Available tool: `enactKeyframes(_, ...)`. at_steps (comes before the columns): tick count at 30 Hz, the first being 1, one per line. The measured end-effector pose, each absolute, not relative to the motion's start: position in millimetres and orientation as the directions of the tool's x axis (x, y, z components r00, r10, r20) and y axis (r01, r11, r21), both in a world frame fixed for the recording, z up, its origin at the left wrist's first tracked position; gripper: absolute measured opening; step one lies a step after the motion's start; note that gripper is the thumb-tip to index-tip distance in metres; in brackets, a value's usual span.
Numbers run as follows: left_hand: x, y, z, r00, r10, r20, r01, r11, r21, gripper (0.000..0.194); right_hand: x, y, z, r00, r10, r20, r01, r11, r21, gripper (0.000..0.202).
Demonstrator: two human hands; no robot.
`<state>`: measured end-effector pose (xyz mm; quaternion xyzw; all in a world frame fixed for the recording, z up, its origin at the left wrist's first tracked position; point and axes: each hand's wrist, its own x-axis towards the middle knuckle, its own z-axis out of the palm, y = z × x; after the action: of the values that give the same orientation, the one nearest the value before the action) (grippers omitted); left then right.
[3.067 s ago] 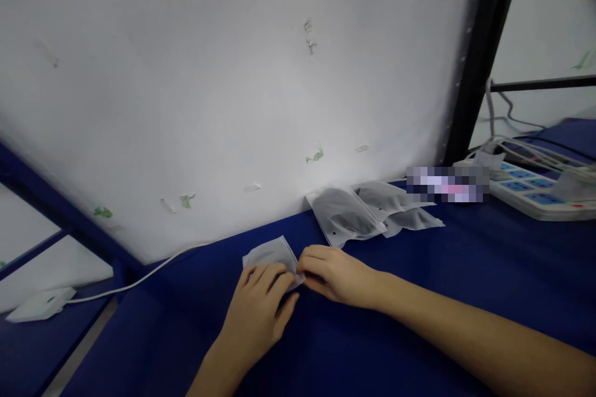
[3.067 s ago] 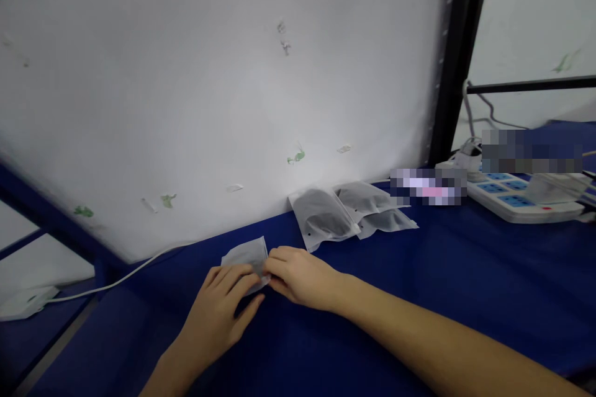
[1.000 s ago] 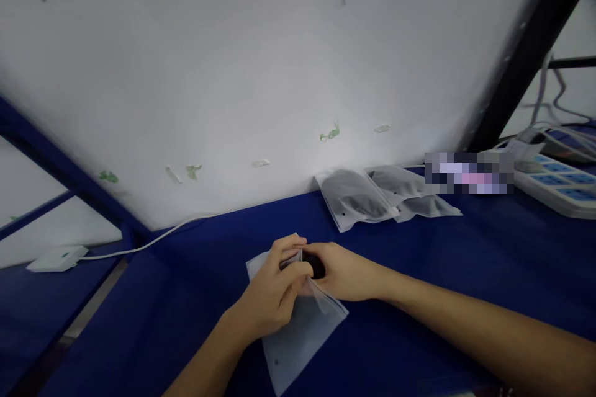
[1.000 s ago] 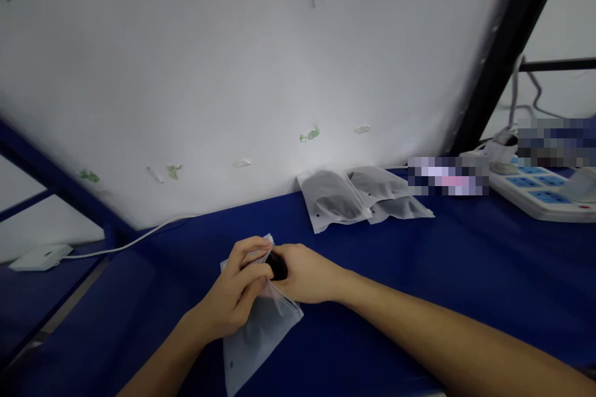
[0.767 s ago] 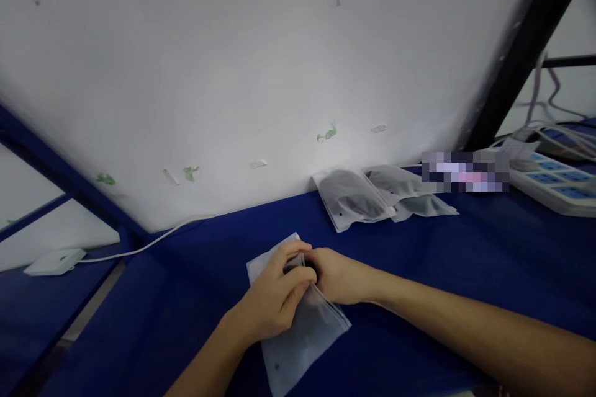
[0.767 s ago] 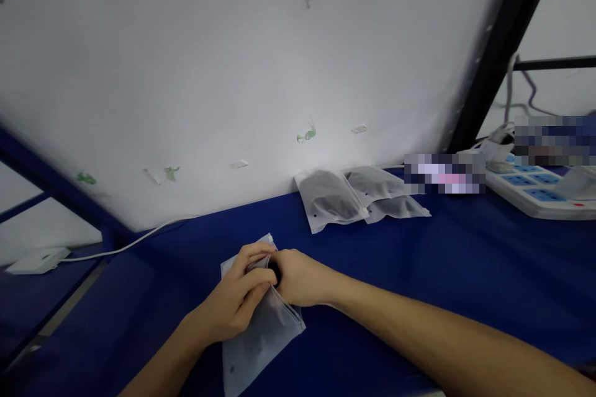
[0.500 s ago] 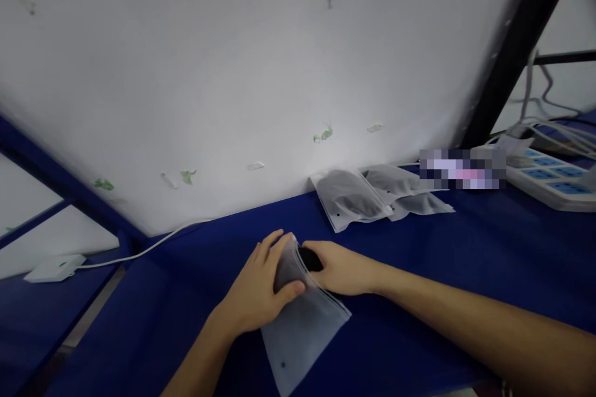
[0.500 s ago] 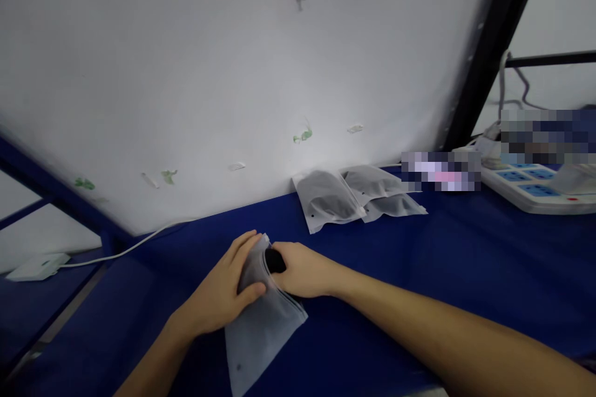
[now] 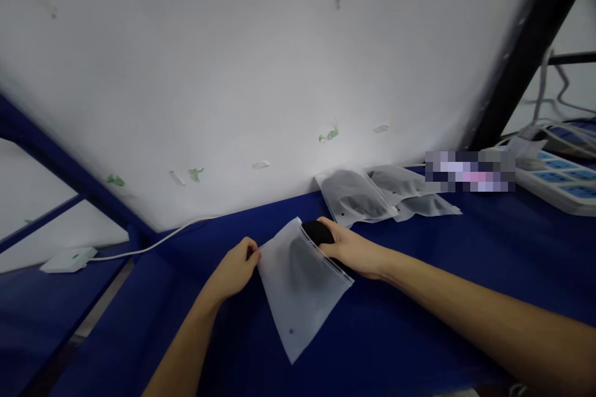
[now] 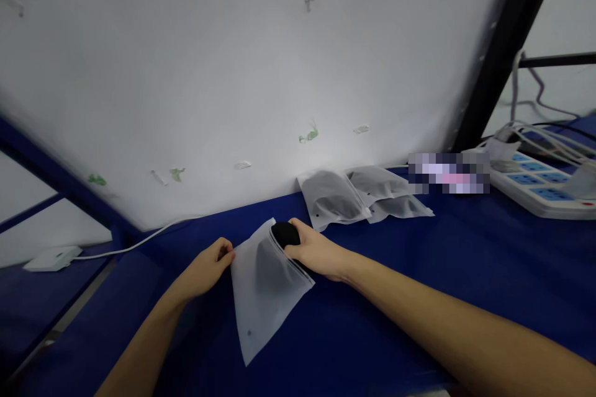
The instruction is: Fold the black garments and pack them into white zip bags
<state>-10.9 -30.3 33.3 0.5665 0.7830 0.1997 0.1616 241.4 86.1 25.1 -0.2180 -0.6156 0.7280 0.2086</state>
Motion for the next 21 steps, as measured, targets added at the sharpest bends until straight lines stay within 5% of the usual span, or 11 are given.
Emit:
enactKeyframes(6,-16,-26,32,-0.342,0.937,0.066,0.768,0.239,0.594,0.019,241,82,28,-0.829,0.559,-0.001,-0.125,-0.187,-0.974,0.034)
enactKeyframes(13,-59,-29,39,-0.392,0.909,0.140,0.850,0.300,0.434,0.022,241,98,26,-0.624,0.782,0.009,-0.075,-0.049,-0.996,0.034)
enactKeyframes(21,-111,-31,32,-0.454,0.836,0.306,0.876,0.357,0.325,0.029,250,103,28,-0.701,0.712,-0.030,-0.070,-0.111,-0.991,0.034)
